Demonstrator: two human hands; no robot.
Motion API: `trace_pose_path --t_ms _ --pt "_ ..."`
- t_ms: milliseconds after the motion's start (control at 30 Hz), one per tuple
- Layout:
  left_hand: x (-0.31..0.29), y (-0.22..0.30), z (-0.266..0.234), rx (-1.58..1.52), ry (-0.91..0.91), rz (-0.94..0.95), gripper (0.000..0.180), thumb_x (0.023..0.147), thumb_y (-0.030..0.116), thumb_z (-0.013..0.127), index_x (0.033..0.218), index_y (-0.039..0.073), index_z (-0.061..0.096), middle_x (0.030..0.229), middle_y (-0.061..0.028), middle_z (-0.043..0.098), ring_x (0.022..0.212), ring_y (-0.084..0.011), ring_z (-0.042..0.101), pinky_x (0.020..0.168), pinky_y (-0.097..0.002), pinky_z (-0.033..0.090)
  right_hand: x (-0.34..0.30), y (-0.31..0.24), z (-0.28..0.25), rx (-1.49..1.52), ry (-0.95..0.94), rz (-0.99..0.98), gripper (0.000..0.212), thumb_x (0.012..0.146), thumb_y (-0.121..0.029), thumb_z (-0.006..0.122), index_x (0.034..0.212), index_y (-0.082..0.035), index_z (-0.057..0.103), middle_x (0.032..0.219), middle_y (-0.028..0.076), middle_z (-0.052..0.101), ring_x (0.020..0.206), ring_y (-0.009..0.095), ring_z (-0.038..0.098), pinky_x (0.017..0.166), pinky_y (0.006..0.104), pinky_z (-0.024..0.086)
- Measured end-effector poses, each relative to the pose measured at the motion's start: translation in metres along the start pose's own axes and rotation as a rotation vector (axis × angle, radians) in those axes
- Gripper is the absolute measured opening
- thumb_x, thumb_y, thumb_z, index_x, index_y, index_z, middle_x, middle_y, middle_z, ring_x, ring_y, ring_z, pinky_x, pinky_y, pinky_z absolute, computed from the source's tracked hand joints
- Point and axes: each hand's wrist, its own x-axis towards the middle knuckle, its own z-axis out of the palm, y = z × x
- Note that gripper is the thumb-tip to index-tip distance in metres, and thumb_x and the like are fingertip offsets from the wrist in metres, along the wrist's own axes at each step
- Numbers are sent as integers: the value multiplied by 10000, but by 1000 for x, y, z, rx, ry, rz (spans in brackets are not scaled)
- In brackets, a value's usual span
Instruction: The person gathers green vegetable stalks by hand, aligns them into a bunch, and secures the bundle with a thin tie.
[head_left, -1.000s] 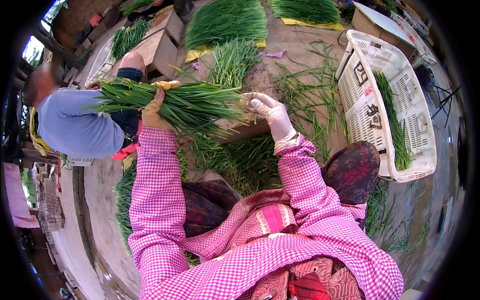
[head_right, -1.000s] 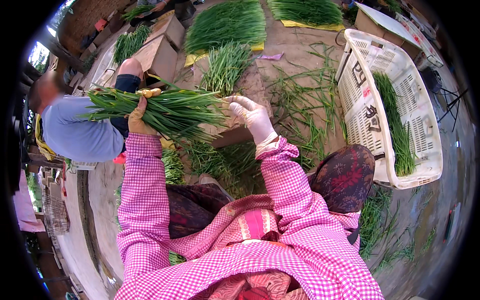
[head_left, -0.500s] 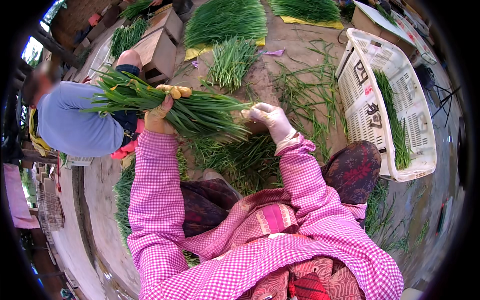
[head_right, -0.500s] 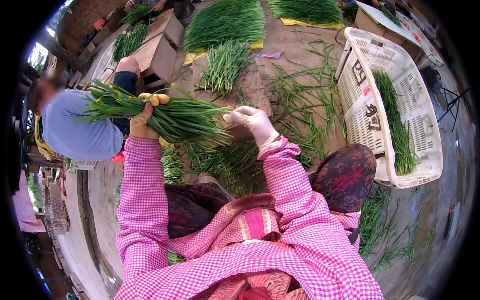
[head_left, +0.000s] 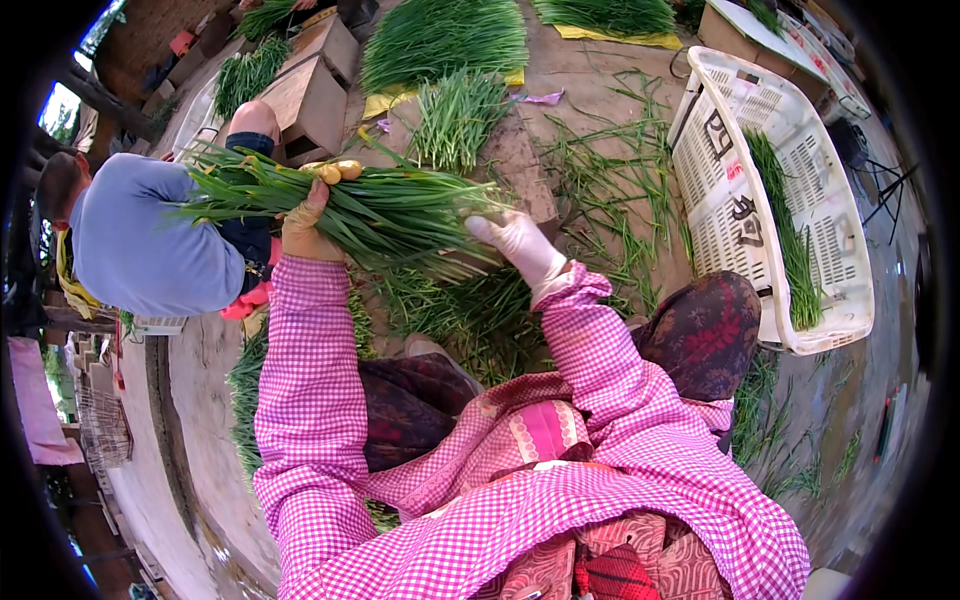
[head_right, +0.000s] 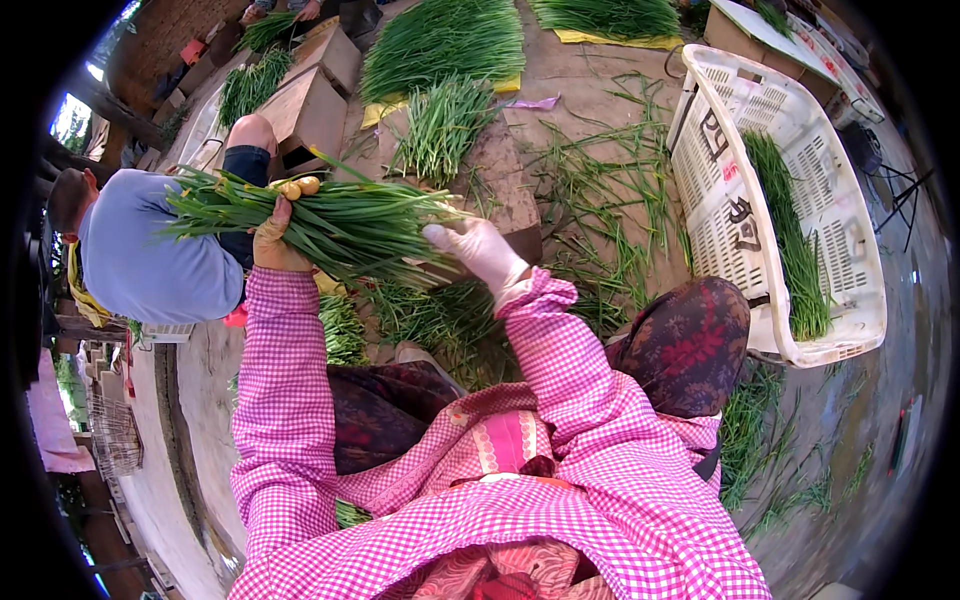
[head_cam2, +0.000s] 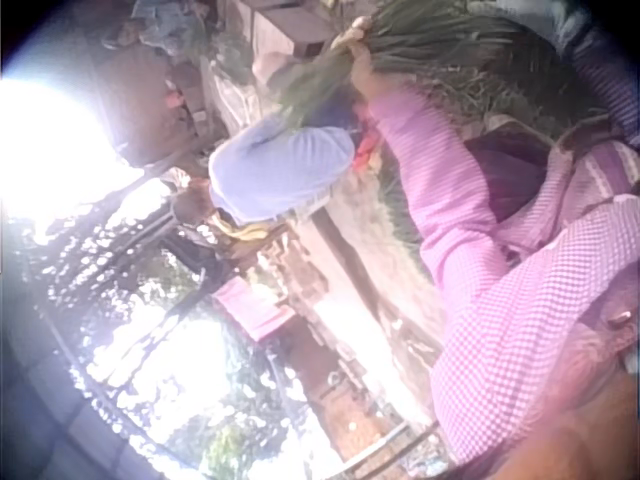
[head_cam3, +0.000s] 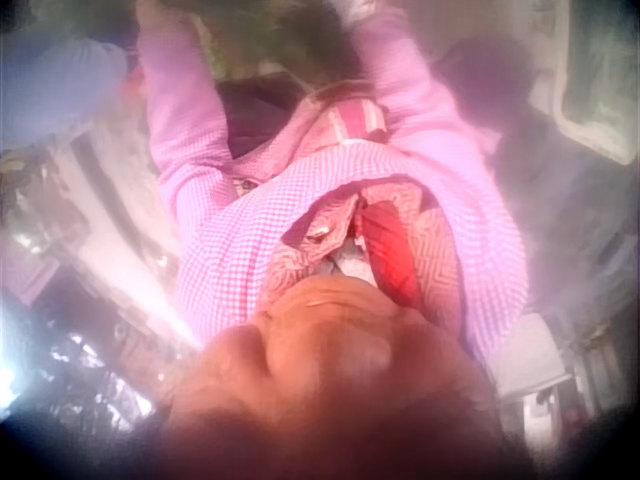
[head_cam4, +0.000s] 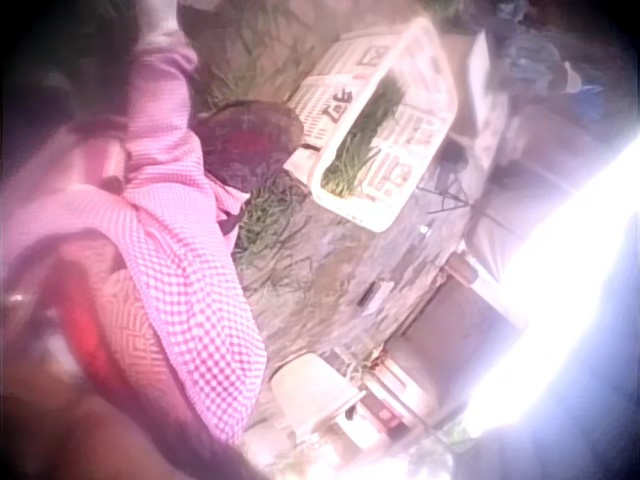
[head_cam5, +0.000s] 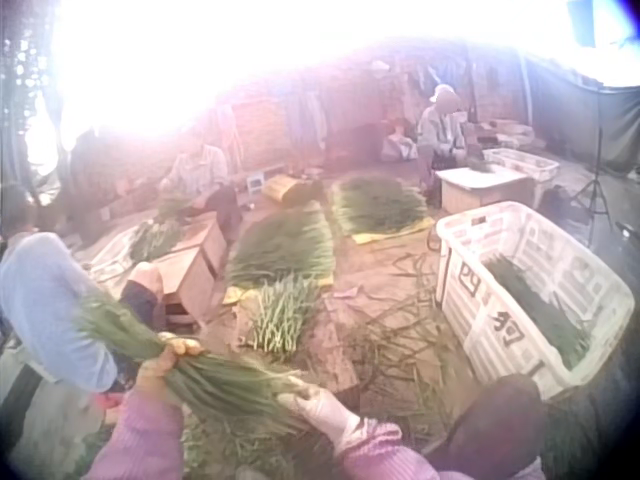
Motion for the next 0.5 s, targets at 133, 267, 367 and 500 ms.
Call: trace_pose_path --t_ms 133,267,367,500 --pt "-1 -4 -3 2 -51 -18 181 844 157 653 957 31 590 1018 -147 631 974 -286 598 869 -467 506 3 7 21 251 7 -51 356 864 -150 653 1179 -4 576 1095 42 638 991 128 581 905 283 450" --pt "-1 -3 -8 27 51 -24 208 858 185 639 981 27 584 1042 -155 628 980 -298 598 874 -477 500 -4 -1 15 440 34 30 324 856 -82 642 1163 1 583 1077 59 645 927 131 611 834 271 491" --pt "-3 2 -11 -26 114 14 211 871 187 622 996 19 598 1065 -164 635 974 -313 610 867 -501 510 -9 -3 3 230 -10 38 310 855 -124 650 1132 4 599 1032 47 653 879 118 608 795 236 485" --pt "2 12 -29 -10 264 82 214 891 189 588 1011 13 598 1096 -180 632 990 -323 607 874 -526 505 -13 -4 -54 -115 -31 70 217 855 -145 646 1013 4 642 992 46 667 893 94 596 834 238 448"
